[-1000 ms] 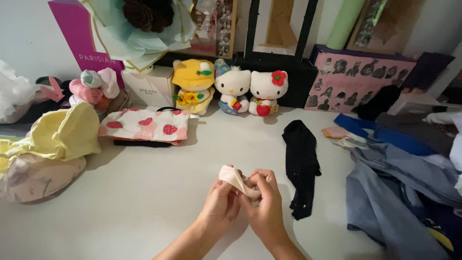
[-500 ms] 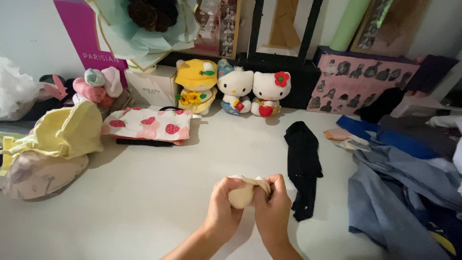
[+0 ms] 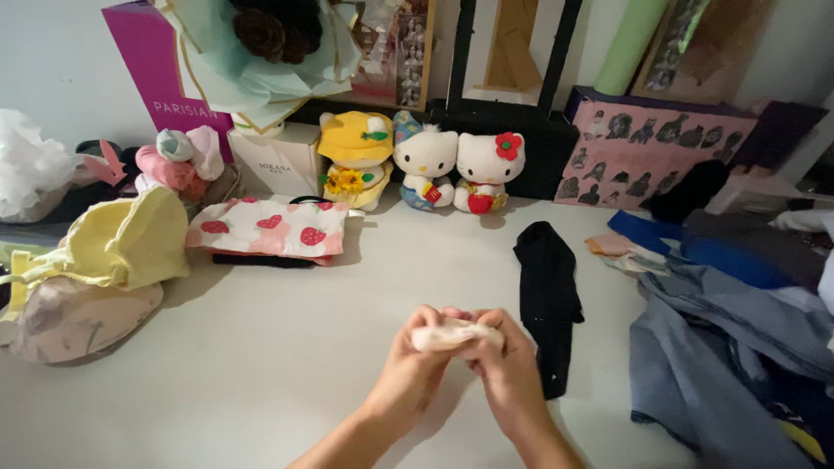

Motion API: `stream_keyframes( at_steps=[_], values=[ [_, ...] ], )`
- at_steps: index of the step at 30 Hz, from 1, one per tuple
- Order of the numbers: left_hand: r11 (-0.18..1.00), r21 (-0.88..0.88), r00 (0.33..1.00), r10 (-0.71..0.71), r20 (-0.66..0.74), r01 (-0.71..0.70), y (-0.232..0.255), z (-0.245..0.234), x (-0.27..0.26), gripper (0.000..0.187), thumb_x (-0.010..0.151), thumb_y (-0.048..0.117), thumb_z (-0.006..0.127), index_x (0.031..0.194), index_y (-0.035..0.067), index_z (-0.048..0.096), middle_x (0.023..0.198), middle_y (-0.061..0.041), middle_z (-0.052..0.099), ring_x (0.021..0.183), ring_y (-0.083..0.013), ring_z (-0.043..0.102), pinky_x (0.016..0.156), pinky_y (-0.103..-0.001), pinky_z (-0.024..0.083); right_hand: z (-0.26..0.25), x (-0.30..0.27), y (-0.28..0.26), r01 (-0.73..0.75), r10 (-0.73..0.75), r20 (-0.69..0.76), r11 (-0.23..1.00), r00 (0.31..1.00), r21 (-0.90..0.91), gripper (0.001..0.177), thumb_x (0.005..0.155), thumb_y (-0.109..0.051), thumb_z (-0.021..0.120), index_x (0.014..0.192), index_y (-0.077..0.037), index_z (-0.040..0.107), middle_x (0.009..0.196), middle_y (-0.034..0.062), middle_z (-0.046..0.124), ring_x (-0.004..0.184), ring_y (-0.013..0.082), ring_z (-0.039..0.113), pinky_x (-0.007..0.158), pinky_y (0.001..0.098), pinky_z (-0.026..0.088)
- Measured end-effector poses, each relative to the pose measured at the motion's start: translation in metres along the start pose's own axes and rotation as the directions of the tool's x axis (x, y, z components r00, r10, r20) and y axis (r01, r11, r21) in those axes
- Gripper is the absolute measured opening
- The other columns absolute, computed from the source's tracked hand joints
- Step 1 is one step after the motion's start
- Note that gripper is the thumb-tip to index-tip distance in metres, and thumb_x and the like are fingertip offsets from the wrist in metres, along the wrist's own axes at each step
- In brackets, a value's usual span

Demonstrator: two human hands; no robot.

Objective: The person folds multiple undergarments and a dark blue garment by hand on a white table.

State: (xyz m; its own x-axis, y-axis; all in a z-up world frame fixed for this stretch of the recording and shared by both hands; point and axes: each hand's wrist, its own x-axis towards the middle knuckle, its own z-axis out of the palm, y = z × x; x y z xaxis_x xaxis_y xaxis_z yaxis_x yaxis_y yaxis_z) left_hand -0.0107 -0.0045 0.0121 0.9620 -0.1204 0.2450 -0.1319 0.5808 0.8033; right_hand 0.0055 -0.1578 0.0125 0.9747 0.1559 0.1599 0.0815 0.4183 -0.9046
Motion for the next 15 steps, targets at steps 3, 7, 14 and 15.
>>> stream_keyframes(
  at_steps=[3, 7, 14, 15],
  values=[
    [0.936, -0.313, 0.971, -0.208, -0.117, 0.163, -0.017, -0.022, 0.009, 0.026, 0.095, 0.005, 0.062, 0.116, 0.018, 0.054, 0.104, -0.008, 0.063, 0.078, -0.0154, 0.056, 0.063, -0.029, 0.042, 0.017, -0.012, -0.002, 0.429, -0.382, 0.198, 0.765, 0.903, -0.48, 0.013, 0.086, -0.004, 0.066, 0.089, -0.006, 0.053, 0.1, 0.001, 0.054, 0.083, 0.0095, 0.052, 0.071, 0.0243, 0.046],
    [0.929, -0.335, 0.89, -0.281, -0.359, 0.158, -0.009, -0.021, 0.01, 0.015, 0.095, 0.019, 0.057, 0.11, 0.016, 0.055, 0.091, -0.002, 0.059, 0.08, -0.011, 0.058, 0.069, -0.028, 0.05, 0.039, -0.015, 0.006, 0.258, -0.263, 0.082, 0.757, 0.961, -0.6, 0.016, 0.085, -0.009, 0.072, 0.091, -0.007, 0.058, 0.097, 0.0035, 0.058, 0.078, 0.0101, 0.055, 0.066, 0.0246, 0.047],
    [0.967, -0.251, 0.988, -0.01, -0.154, -0.029, 0.01, 0.011, 0.001, 0.019, 0.104, 0.022, 0.059, 0.091, 0.01, 0.05, 0.081, 0.001, 0.056, 0.076, -0.0088, 0.054, 0.067, -0.027, 0.049, 0.034, -0.009, 0.011, 0.036, -0.141, -0.267, 0.931, 0.953, -0.362, 0.005, 0.092, -0.008, 0.055, 0.09, -0.003, 0.055, 0.078, 0.005, 0.061, 0.066, 0.0107, 0.053, 0.057, 0.0278, 0.046],
    [0.988, -0.154, 0.994, -0.022, -0.102, 0.006, 0.013, 0.012, -0.002, 0.024, 0.102, 0.023, 0.058, 0.084, 0.01, 0.05, 0.075, -0.001, 0.057, 0.069, -0.01, 0.054, 0.062, -0.028, 0.049, 0.034, -0.009, 0.01, 0.034, -0.139, -0.269, 0.932, 0.953, -0.362, 0.005, 0.092, -0.008, 0.055, 0.09, -0.003, 0.055, 0.078, 0.005, 0.061, 0.066, 0.0107, 0.053, 0.057, 0.0278, 0.046]
  ],
)
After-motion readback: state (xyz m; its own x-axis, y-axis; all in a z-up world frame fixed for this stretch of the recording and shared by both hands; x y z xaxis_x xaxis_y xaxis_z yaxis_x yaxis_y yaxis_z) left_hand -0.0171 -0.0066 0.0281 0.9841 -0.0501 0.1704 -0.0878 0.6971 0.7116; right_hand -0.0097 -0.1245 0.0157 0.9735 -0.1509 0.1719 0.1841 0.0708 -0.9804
